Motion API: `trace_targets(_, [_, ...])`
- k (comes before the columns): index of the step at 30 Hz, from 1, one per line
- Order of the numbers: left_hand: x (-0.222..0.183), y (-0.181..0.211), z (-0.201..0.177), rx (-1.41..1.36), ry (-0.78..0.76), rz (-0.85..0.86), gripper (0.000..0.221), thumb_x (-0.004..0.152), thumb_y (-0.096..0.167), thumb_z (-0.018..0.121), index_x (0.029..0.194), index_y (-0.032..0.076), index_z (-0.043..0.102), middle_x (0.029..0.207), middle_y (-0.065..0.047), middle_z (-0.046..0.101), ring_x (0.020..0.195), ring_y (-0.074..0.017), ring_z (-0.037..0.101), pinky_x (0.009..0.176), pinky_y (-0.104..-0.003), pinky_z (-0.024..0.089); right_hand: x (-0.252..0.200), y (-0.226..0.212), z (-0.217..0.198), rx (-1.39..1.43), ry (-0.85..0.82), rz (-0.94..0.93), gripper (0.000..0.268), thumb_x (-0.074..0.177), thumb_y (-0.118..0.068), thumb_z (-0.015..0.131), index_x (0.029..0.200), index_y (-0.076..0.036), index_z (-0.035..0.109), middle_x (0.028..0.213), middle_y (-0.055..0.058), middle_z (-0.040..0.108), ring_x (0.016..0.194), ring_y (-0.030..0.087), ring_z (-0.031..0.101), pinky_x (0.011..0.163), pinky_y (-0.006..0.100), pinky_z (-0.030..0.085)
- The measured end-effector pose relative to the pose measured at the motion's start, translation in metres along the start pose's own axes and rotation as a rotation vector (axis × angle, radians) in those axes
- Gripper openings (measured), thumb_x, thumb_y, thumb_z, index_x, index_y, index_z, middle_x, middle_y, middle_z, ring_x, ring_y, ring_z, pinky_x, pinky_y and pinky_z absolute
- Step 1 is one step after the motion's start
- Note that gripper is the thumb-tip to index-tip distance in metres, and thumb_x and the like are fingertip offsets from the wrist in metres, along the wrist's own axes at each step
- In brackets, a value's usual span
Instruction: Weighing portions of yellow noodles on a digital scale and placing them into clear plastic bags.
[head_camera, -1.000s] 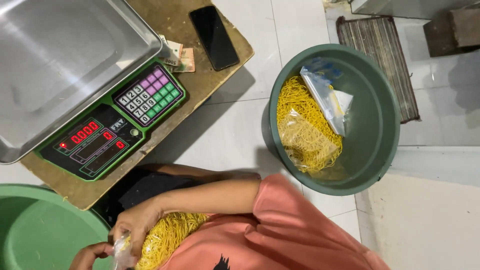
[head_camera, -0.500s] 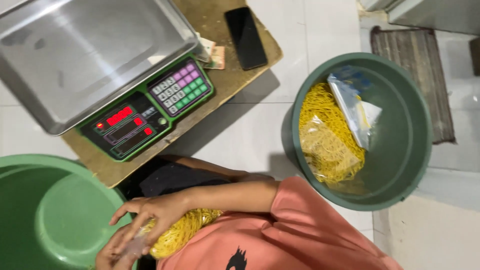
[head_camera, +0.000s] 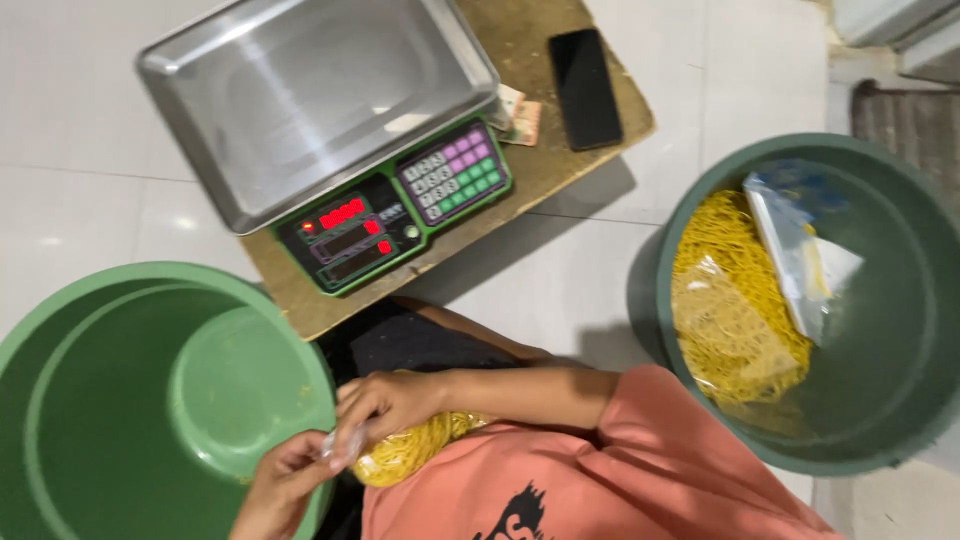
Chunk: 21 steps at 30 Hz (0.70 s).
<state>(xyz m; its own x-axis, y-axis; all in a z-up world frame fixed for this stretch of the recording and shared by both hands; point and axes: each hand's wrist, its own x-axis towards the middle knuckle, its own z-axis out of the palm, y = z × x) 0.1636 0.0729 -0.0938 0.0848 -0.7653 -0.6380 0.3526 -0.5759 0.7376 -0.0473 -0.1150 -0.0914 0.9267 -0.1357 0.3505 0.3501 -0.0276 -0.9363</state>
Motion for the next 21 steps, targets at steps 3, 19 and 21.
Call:
trace_targets(3, [0.003, -0.020, 0.003, -0.311, 0.010, -0.027, 0.017, 0.088, -0.005, 0.067, 0.102, -0.012, 0.069, 0.080, -0.016, 0.066, 0.061, -0.0161, 0.054, 0.050, -0.025, 0.038, -0.006, -0.007, -0.007, -0.025, 0.030, 0.044, 0.015, 0.092, -0.005, 0.073, 0.106, -0.011, 0.076, 0.102, -0.002, 0.074, 0.091, 0.017, 0.055, 0.085, 0.028, 0.051])
trace_targets(19, [-0.026, 0.007, 0.078, -0.694, 0.017, -0.118, 0.013, 0.102, 0.010, 0.056, 0.101, -0.002, 0.060, 0.073, -0.008, 0.058, 0.048, -0.0063, 0.036, 0.039, -0.020, 0.029, -0.020, -0.032, -0.020, 0.032, -0.175, 0.201, 0.020, 0.088, -0.002, 0.068, 0.101, -0.015, 0.078, 0.095, -0.009, 0.074, 0.100, 0.014, 0.049, 0.096, 0.026, 0.043])
trace_targets(21, [-0.024, 0.011, 0.078, -0.641, -0.011, -0.106, 0.015, 0.097, 0.001, 0.059, 0.108, -0.010, 0.060, 0.068, -0.004, 0.047, 0.051, -0.0072, 0.035, 0.043, -0.022, 0.029, -0.020, -0.030, -0.022, 0.085, -0.150, 0.247, 0.010, 0.097, -0.011, 0.071, 0.102, -0.015, 0.078, 0.095, -0.009, 0.072, 0.099, 0.011, 0.051, 0.092, 0.025, 0.044])
